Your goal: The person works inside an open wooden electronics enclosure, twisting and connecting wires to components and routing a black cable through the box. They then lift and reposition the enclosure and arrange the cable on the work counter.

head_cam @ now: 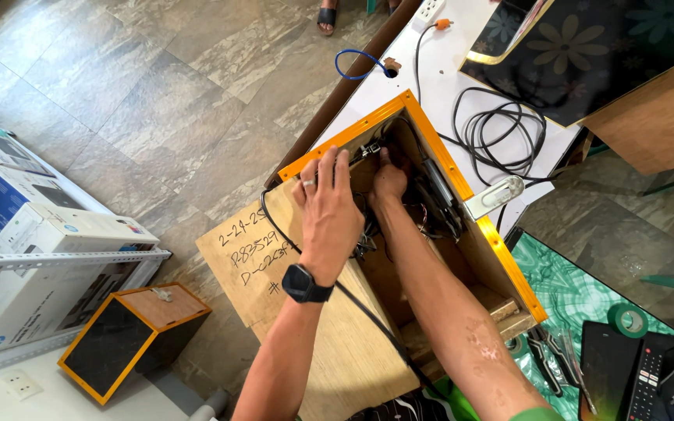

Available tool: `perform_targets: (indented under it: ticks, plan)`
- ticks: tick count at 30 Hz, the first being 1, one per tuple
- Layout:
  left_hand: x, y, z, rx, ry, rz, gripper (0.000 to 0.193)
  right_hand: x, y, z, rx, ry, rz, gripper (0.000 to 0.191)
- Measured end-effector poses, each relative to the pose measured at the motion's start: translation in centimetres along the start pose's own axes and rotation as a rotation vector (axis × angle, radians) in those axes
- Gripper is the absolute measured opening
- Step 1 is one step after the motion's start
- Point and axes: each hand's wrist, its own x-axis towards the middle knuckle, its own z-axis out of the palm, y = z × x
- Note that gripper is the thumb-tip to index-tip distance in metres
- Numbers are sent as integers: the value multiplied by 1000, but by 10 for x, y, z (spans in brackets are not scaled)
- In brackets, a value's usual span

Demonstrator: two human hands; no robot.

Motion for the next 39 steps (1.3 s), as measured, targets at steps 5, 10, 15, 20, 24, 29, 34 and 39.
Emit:
perform_targets:
  ticks: [5, 10, 15, 20, 24, 29, 34, 39]
  plan:
    - [23, -16, 14, 63, 44, 40, 74, -1, 0, 4, 10, 59, 18, 36]
    - [40, -19, 36, 38, 37, 67, 77, -2, 0, 3, 155, -12, 99, 25]
    - [46, -26, 38, -61, 1, 17, 76, -7, -3, 7, 114, -15, 76, 24]
    - [56, -36, 35, -145, -58, -2, 79, -10, -11, 16, 98, 59, 151, 24]
    - [58, -39, 34, -193, -78, 24, 81, -8, -14, 21, 134, 97, 170, 26]
    - [60, -40, 30, -180, -67, 44, 81, -5, -14, 30, 226, 141, 183, 31]
    - [62, -39, 27, -140, -109, -27, 83, -6, -19, 39, 166, 68, 247, 30]
    - [60, -37, 29, -224, -82, 12, 81, -11, -26, 11, -325, -174, 23, 47]
